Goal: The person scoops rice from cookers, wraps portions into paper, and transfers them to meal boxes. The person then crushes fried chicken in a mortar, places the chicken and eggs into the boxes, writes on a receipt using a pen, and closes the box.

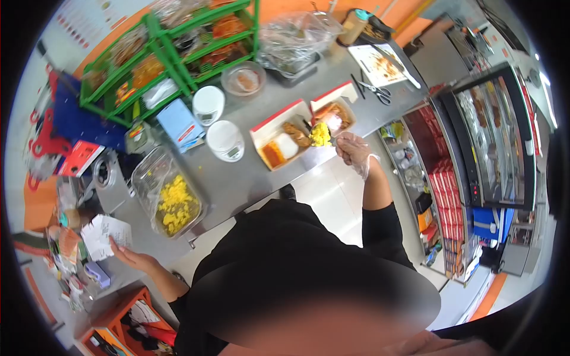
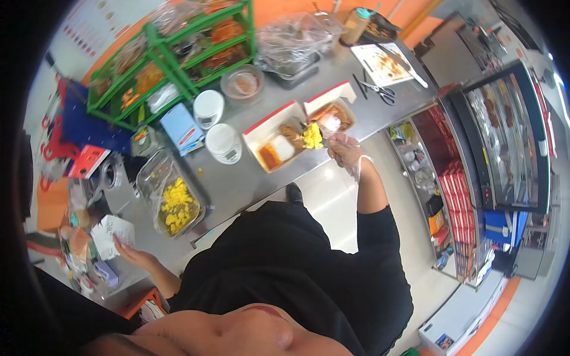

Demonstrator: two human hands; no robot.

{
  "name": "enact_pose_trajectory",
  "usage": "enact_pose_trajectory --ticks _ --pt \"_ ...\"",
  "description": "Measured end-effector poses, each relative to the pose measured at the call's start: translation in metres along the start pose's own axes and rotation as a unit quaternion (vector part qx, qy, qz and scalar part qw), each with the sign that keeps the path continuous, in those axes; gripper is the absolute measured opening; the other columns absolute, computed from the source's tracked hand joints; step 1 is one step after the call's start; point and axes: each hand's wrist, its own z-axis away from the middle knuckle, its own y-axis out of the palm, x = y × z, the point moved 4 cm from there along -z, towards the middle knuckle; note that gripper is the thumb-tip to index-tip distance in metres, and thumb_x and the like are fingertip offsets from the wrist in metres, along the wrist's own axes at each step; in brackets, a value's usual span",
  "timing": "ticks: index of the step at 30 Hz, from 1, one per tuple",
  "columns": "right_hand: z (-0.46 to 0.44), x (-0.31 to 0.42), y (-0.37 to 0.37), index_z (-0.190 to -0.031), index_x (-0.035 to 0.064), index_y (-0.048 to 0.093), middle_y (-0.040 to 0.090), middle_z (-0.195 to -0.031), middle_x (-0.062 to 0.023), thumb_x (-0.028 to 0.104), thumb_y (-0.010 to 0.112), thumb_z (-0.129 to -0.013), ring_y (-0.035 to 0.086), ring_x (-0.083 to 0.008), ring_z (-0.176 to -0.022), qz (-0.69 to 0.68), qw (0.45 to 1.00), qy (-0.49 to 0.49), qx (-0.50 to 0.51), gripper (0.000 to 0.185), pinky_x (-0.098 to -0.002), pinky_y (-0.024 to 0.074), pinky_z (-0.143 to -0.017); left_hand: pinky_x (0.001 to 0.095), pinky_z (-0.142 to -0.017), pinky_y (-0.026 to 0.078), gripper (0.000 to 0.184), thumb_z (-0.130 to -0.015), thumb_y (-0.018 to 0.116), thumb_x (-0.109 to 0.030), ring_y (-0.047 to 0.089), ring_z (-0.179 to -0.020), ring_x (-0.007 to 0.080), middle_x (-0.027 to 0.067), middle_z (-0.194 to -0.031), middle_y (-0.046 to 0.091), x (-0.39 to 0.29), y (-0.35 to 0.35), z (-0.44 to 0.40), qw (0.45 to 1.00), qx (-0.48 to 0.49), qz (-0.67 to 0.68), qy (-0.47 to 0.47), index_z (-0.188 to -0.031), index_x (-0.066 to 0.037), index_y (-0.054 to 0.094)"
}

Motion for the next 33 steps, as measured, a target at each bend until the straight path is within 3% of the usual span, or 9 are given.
enact_pose_trajectory --ticks 7,10,12,13,15,18,21,28,33 --pt "-0.018 -0.018 -0.069 -0.096 0.0106 0.059 0.056 -0.068 0.0016 0.020 0.053 -0.098 0.044 -0.0073 -0.054 0.063 0.990 0.033 -0.120 0.011 -0.0259 0.0355 -0.049 0.0436 -0.119 0.026 0.048 -0.106 0.031 -0.021 0.038 -0.141 0.0314 0.0194 -0.150 0.043 -0.097 0.068 -0.014 0.998 0.041 0.051 0.016 -0.144 0.006 0.041" --pt "-0.032 -0.022 -0.069 -0.099 0.0074 0.060 0.058 -0.071 -0.0014 0.021 0.052 -0.099 0.050 -0.0122 -0.060 0.199 0.967 0.001 -0.157 0.015 -0.0297 0.0420 -0.056 0.0437 -0.119 0.026 0.049 -0.105 0.030 -0.021 0.038 -0.141 0.0315 0.0193 -0.150 0.042 -0.124 0.089 -0.009 0.995 0.066 0.064 0.035 -0.145 0.006 0.040" --pt "-0.030 -0.010 -0.051 -0.104 0.0047 0.060 0.063 -0.077 -0.0106 0.020 0.051 -0.098 0.064 -0.0237 -0.076 0.310 0.931 -0.043 -0.186 0.018 -0.0387 0.0502 -0.071 0.0437 -0.118 0.026 0.049 -0.105 0.030 -0.021 0.038 -0.141 0.0316 0.0194 -0.150 0.042 -0.132 0.096 -0.006 0.994 0.076 0.067 0.042 -0.145 0.006 0.040" --pt "-0.039 -0.021 -0.046 -0.104 0.0047 0.060 0.063 -0.077 -0.0106 0.020 0.051 -0.098 0.064 -0.0237 -0.076 0.308 0.933 -0.044 -0.184 0.018 -0.0387 0.0502 -0.071 0.0436 -0.118 0.026 0.049 -0.105 0.031 -0.021 0.038 -0.141 0.0317 0.0194 -0.150 0.042 -0.130 0.100 -0.003 0.993 0.085 0.061 0.047 -0.145 0.006 0.040" --pt "-0.059 -0.044 -0.035 -0.108 0.0026 0.058 0.065 -0.092 -0.0225 0.014 0.046 -0.098 0.065 -0.0361 -0.092 0.499 0.838 -0.083 -0.205 0.020 -0.0466 0.0508 -0.082 0.0436 -0.118 0.026 0.049 -0.105 0.031 -0.021 0.038 -0.141 0.0318 0.0195 -0.150 0.042 -0.130 0.104 0.000 0.993 0.094 0.053 0.053 -0.145 0.006 0.041" --pt "-0.049 -0.051 -0.005 -0.122 -0.0005 0.052 0.062 -0.110 -0.0277 0.007 0.042 -0.096 0.064 -0.0415 -0.101 0.534 0.818 -0.102 -0.186 0.029 -0.0506 0.0508 -0.088 0.0436 -0.118 0.026 0.049 -0.105 0.031 -0.021 0.038 -0.141 0.0315 0.0194 -0.150 0.041 -0.135 0.109 0.004 0.990 0.121 0.041 0.064 -0.145 0.006 0.041" --pt "-0.047 -0.054 0.006 -0.127 -0.0003 0.045 0.054 -0.130 -0.0270 0.007 0.044 -0.094 0.065 -0.0434 -0.103 0.543 0.820 -0.068 -0.169 0.033 -0.0521 0.0534 -0.086 0.0436 -0.118 0.026 0.049 -0.104 0.032 -0.019 0.037 -0.142 0.0312 0.0192 -0.151 0.041 -0.138 0.111 0.007 0.989 0.126 0.063 0.052 -0.145 0.006 0.041" --pt "-0.041 -0.059 -0.002 -0.132 -0.0011 0.042 0.055 -0.123 -0.0261 0.002 0.044 -0.092 0.063 -0.0422 -0.103 0.537 0.817 -0.135 -0.162 0.039 -0.0495 0.0534 -0.086 0.0427 -0.118 0.026 0.048 -0.103 0.033 -0.015 0.038 -0.141 0.0302 0.0184 -0.150 0.042 -0.136 0.110 0.007 0.987 0.145 0.034 0.054 -0.145 0.005 0.041" --pt "-0.034 -0.059 -0.008 -0.126 0.0022 0.047 0.057 -0.119 -0.0252 0.016 0.046 -0.100 0.065 -0.0426 -0.099 0.539 0.817 -0.130 -0.161 0.029 -0.0497 0.0539 -0.081 0.0418 -0.118 0.026 0.047 -0.103 0.033 -0.014 0.039 -0.140 0.0299 0.0180 -0.150 0.044 -0.139 0.110 0.002 0.984 0.165 0.028 0.066 -0.145 0.005 0.042"
